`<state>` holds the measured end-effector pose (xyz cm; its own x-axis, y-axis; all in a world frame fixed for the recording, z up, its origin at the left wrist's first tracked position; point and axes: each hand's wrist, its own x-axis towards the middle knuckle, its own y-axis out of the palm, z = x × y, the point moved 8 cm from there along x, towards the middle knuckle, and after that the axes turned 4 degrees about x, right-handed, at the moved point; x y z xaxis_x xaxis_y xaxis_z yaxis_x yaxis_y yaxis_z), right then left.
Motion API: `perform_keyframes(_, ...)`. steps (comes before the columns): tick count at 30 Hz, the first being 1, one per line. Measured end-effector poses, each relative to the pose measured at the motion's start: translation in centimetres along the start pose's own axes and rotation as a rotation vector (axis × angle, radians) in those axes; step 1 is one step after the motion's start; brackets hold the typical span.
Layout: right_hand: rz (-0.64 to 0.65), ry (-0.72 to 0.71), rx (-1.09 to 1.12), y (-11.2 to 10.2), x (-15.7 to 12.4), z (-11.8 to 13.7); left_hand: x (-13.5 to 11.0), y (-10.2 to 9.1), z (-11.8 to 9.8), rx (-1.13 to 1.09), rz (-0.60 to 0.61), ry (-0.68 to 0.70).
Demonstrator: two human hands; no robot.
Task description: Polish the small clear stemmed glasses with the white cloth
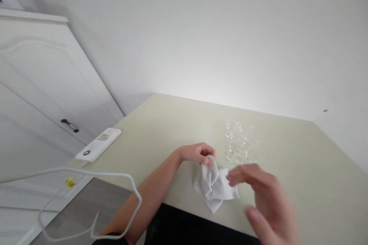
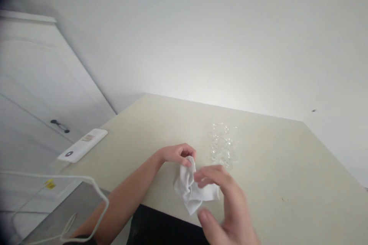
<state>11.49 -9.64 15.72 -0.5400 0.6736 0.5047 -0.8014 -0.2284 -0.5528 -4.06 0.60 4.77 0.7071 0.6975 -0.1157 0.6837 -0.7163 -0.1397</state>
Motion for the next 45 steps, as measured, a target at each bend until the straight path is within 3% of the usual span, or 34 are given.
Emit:
perform_keyframes(4,0.156,0.118,0.009,5.3,1.5,-3.5,-0.8,-0.6,-0.6,-0.227,-0.052,0.067)
perform_keyframes(7,0.234,0.256,-0.024,8.4,1.1,-6.4,-1.1,-0.5,-0.9,-0.187,-0.016,0.067)
perform_keyframes(9,0.334,0.231,-0.175,10.0,1.3,-7.3,-1.2,-0.8,-1.6,-0.069,-0.043,0.058)
perform_keyframes(11,0.505,0.103,-0.285,11.8,1.9,-7.4,-1.2,-2.2,-3.1,0.088,-0.213,0.072)
perform_keyframes(14,0.651,-0.012,-0.351,13.7,3.8,-7.8,-0.6,-4.2,-7.3,0.408,-0.513,0.148)
perform_keyframes(17,0.694,-0.055,-0.287,15.1,5.8,-8.5,1.7,-4.2,-11.9,0.820,-0.618,0.247)
perform_keyframes(20,0.610,-0.107,-0.159,15.3,6.9,-8.9,4.8,-4.0,-14.6,1.220,-0.650,0.230)
perform_keyframes(23,0.560,-0.144,-0.016,14.8,6.6,-9.3,7.8,-3.7,-15.3,1.459,-0.584,0.170)
perform_keyframes(29,0.536,-0.136,0.190,14.2,6.5,-10.1,12.0,-3.7,-13.8,1.509,-0.311,-0.055)
perform_keyframes(32,0.533,-0.108,0.201,14.3,6.6,-10.3,13.1,-4.2,-13.6,1.484,-0.288,-0.096)
perform_keyframes(38,0.547,-0.071,0.207,14.3,6.5,-10.2,11.8,-7.2,-13.0,1.519,-0.368,-0.142)
perform_keyframes(45,0.509,-0.070,0.155,14.5,6.5,-10.6,5.9,-12.8,-11.6,1.535,-0.513,-0.279)
